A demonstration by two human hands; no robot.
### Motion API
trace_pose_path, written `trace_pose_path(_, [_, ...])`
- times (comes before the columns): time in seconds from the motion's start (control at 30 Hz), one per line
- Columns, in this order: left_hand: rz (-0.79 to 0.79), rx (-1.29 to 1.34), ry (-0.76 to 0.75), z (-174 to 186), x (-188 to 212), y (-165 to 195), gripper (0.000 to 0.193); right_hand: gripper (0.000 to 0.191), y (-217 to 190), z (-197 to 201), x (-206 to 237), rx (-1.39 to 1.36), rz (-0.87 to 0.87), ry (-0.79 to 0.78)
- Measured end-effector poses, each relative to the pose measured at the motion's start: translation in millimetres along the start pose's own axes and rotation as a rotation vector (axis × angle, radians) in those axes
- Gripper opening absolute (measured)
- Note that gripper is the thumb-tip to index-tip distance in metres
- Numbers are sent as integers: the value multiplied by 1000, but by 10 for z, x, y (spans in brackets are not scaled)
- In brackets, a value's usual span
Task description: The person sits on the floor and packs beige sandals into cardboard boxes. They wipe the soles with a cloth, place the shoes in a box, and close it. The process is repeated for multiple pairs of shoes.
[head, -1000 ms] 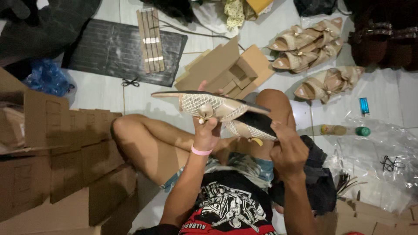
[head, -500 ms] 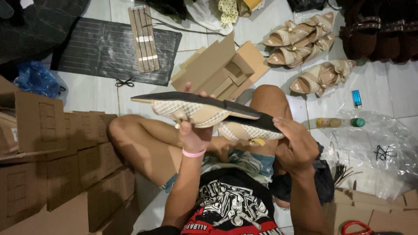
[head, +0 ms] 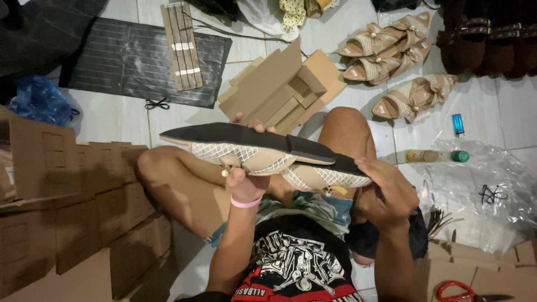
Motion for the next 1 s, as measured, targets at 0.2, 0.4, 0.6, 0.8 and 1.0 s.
trace_pose_path(0.2, [12,48,-25,-59,85,9,100,24,-143,109,-41,44,72,-5])
trace_pose_path(0.4, [25,95,-16,-104,167,57,100,26,-223,169,-43,-63,194,-37])
trace_pose_path(0.6, [-6,71,-30,-124,209,89,103,29,-241,209,8,-76,224,-48])
trace_pose_path(0.8, [-35,32,-86,-201,254,133,111,35,-208,256,64,-114,222,-75])
trace_pose_path(1.0, [-178,-54,-90,-197,354,229,116,37,-197,275,124,-145,228,-54])
Point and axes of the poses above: each hand's wrist, its own x-axis away from the middle knuckle, its own z-axis out of the back of the hand, y = z × x, the point moved 7 cm from there along -x, towards the middle knuckle, and after that the axes turned 14 degrees about y, right-handed, at the moved point
